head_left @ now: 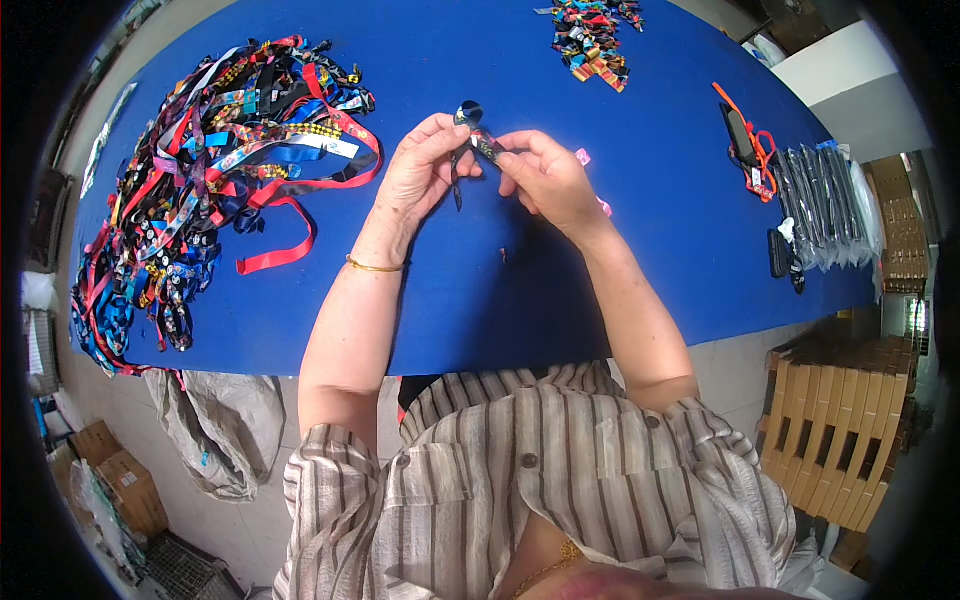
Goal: The person picks up a lanyard from a pile, folds it into a cross shape, and secures the center with a small plastic clip. They repeat this process with a pink ribbon and another lanyard, placing each finished piece onto a separate pile.
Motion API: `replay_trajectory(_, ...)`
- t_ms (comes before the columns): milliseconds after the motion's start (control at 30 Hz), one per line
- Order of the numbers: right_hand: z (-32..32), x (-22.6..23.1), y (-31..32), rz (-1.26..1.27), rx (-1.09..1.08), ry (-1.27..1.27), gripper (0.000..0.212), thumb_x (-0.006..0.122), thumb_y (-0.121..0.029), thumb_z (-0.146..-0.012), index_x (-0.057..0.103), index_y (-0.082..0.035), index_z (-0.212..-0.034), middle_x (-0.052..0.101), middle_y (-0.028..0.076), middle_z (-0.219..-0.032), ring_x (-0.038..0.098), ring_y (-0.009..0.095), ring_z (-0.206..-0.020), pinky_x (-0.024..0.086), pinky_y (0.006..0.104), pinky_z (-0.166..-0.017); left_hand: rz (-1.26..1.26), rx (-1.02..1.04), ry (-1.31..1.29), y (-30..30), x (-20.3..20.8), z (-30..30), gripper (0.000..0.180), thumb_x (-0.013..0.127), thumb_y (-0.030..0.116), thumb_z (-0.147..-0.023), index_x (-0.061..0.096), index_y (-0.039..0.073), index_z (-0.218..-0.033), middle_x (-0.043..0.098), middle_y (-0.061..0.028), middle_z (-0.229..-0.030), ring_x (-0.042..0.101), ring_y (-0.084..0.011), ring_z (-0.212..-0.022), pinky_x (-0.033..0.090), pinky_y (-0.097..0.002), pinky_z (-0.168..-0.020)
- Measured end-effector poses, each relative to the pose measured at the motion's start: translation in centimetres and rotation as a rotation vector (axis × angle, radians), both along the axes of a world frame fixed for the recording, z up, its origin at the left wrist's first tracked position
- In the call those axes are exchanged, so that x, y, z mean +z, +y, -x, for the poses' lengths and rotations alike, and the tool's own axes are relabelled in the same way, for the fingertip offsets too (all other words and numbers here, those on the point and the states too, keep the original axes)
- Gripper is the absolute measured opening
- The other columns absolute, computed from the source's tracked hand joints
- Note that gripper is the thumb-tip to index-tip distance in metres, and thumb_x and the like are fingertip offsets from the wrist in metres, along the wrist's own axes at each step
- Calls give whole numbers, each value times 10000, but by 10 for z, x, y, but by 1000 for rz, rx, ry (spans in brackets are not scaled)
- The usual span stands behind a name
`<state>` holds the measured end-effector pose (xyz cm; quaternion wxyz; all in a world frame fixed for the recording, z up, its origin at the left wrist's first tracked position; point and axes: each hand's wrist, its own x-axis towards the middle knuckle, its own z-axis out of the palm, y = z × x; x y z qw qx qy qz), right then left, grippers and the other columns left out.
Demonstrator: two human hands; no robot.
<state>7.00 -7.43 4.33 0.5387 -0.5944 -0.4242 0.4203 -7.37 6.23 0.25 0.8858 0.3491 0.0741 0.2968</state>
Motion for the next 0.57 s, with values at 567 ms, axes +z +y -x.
replay_trajectory(567,0,-6,1,0,-42,-384,292,620,-162,-949,602,-21,-1205,653,61,-1021,611,94,-918,485,237,-795,70,-49,-70,11,-7,3,124,556,157,-962,533,36,-979,641,-306,-1147,639,-197,-661,578,-384,-664)
